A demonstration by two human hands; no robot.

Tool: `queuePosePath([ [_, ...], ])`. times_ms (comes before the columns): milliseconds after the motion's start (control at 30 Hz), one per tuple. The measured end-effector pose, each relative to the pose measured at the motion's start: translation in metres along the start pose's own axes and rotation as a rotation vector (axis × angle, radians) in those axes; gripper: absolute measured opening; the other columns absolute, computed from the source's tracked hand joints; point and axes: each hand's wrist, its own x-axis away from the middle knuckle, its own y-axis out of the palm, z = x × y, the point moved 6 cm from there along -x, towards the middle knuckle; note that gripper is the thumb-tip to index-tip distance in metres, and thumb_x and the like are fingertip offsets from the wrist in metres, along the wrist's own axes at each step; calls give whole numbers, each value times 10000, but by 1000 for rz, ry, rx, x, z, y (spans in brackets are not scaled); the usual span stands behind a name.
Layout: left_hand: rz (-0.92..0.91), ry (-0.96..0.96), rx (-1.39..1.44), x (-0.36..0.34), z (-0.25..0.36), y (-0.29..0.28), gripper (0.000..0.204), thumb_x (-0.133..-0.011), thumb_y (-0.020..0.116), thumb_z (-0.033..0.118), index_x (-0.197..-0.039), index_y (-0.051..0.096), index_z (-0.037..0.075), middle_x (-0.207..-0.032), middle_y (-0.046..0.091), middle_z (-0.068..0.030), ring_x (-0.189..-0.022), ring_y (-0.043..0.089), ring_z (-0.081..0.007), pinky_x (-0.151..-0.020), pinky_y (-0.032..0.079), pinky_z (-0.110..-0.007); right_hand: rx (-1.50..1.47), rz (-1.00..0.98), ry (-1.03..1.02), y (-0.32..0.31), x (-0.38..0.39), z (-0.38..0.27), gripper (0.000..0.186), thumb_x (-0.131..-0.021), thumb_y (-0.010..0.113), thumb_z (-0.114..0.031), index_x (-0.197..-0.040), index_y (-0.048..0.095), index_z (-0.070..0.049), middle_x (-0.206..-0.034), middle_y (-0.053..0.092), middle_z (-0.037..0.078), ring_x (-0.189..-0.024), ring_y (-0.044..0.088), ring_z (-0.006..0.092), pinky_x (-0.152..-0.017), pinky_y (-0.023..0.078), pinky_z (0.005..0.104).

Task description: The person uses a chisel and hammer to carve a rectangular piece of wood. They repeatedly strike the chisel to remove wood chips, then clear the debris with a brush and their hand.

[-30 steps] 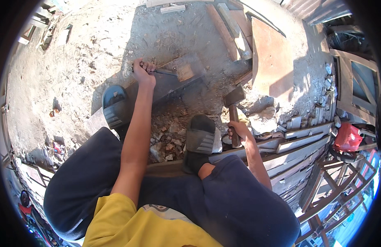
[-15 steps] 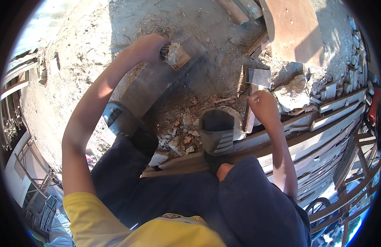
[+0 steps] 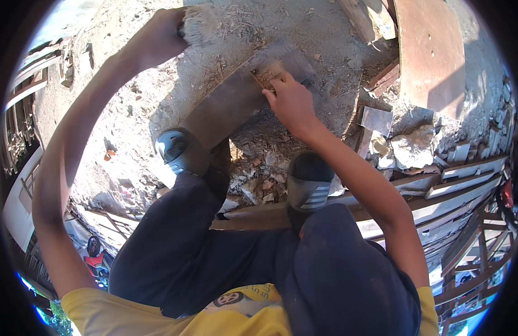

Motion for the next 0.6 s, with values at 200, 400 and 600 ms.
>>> queuePosePath([
  [200, -234, -332, -220, 124, -143, -36, 367, -760, 549, -62, -1104, 588, 59, -931, 666, -132, -819, 652, -205, -757, 514, -312, -58, 0, 109, 10, -2, -3, 162, -800, 605, -174, -821, 634, -17, -864, 605, 162, -777, 593, 354, -686, 470, 430],
  [400, -211, -788, 407, 254, -166, 78, 257, -744, 579, -41, -995, 615, -4, -838, 669, -138, -779, 647, -179, -672, 482, -290, 76, -112, 189, 5, -10, -1, 143, -804, 582, -145, -817, 611, -5, -863, 602, 180, -790, 583, 364, -698, 455, 436],
  [600, 137, -658, 542, 281, -105, 138, 251, -742, 666, 72, -978, 628, -5, -885, 667, -95, -870, 631, -149, -743, 476, -280, 84, -127, 120, 16, -15, -6, 136, -808, 566, -133, -826, 584, 1, -849, 597, 192, -775, 582, 377, -662, 457, 448],
])
